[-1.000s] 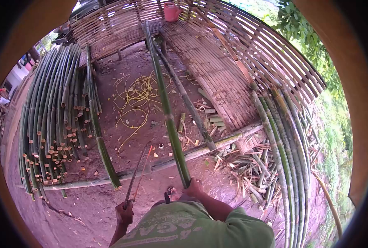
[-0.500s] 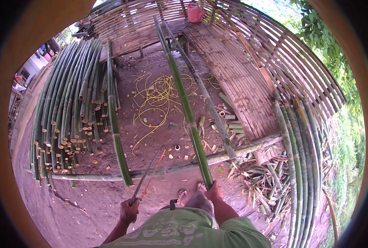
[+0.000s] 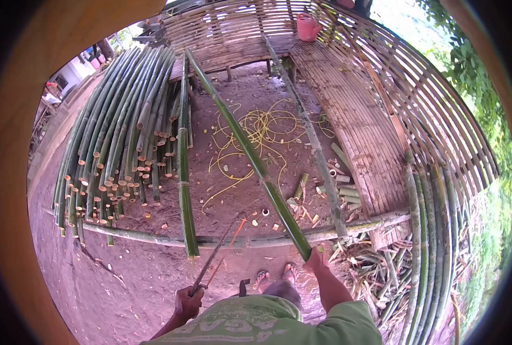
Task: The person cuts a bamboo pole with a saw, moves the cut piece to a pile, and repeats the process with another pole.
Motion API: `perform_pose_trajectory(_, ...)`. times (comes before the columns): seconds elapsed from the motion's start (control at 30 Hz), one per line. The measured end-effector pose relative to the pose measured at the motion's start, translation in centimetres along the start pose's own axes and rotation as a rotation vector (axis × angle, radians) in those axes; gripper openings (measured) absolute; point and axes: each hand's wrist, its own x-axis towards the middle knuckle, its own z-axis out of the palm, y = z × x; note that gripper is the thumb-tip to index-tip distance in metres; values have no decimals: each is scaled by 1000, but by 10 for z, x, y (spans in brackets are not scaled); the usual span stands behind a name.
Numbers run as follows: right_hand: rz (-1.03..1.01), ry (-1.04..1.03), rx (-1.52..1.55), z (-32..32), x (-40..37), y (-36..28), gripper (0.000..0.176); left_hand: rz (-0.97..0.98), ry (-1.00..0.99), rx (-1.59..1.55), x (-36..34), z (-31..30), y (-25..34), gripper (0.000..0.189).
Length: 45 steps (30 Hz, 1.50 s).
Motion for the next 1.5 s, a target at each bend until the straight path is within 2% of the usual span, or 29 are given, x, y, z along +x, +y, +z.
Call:
perform_pose_trajectory(0.1, -10, -79, -71, -11, 25, -49, 71, 9, 27, -24, -7, -12, -7, 26)
perform_pose_trajectory(0.2, -68, -6, -53, -6, 42, -102, 69, 30, 83, -19, -11, -21, -13, 24)
perform_pose_trajectory(0.27, -192, -60, -22, -2, 41, -148, 62, 55, 135, 25, -19, -31, -6, 23)
perform_pose_trajectory(0.33, -200, -143, -19, 7, 35, -203, 62, 16, 208, -16, -23, -34, -28, 23)
perform_pose_trajectory(0.47, -326, -150, 112, 66, 33, -295, 78, 58, 381, -65, -43, -44, -15, 26)
perform_pose_trajectory(0.53, -370, -136, 213, 72, 10, -340, 70, 111, 473, -169, -53, -48, -14, 27)
perform_pose_trajectory(0.6, -454, -334, 246, 91, 11, -373, 81, 141, 548, -250, -61, -52, -18, 26)
perform_pose_trajectory(0.67, -521, -314, 146, 118, -5, -398, 88, 156, 621, -298, -63, -57, -22, 26)
perform_pose_trajectory(0.73, -688, -347, 239, 163, -2, -409, 86, 153, 680, -348, -62, -61, -23, 29)
perform_pose_trajectory(0.77, -770, -362, 286, 164, -8, -413, 85, 130, 688, -361, -60, -62, -22, 31)
perform_pose_trajectory(0.87, -659, -714, 781, 160, -25, -408, 77, 71, 685, -350, -60, -59, -33, 39)
perform_pose_trajectory(0.97, -913, -499, 295, 130, -3, -349, 69, 38, 568, -327, -55, -53, -39, 39)
perform_pose_trajectory(1.0, -949, -327, 220, 127, 3, -317, 62, 95, 491, -335, -51, -48, -48, 41)
perform_pose_trajectory(1.1, -603, -376, -67, 86, 7, -213, 52, 116, 251, -302, -33, -29, -40, 42)
perform_pose_trajectory(1.13, -461, -305, -104, 91, 13, -174, 46, 99, 220, -295, -27, -17, -36, 42)
perform_pose_trajectory(1.2, -339, -321, -58, 62, 10, -92, 45, 103, 60, -257, -15, -1, -15, 41)
perform_pose_trajectory(1.27, -128, -77, 82, 67, 7, 4, 53, 85, -23, -238, 1, 12, -10, 40)
perform_pose_trajectory(1.33, 177, -8, 138, 48, -16, 87, 67, 52, -114, -213, 20, 25, 4, 36)
perform_pose_trajectory(1.37, 383, 45, 273, 27, -45, 112, 63, 37, -158, -192, 29, 33, 14, 34)
perform_pose_trajectory(1.4, 407, 175, 256, 55, -41, 173, 53, -25, -143, -224, 39, 43, 19, 29)
perform_pose_trajectory(1.43, 524, 120, 254, 41, -61, 199, 41, -15, -134, -192, 46, 53, 25, 29)
perform_pose_trajectory(1.47, 625, 133, 279, 39, -78, 228, 37, -8, -121, -159, 52, 64, 32, 29)
perform_pose_trajectory(1.5, 711, 229, 244, 44, -92, 254, 37, -1, -105, -128, 57, 75, 40, 29)
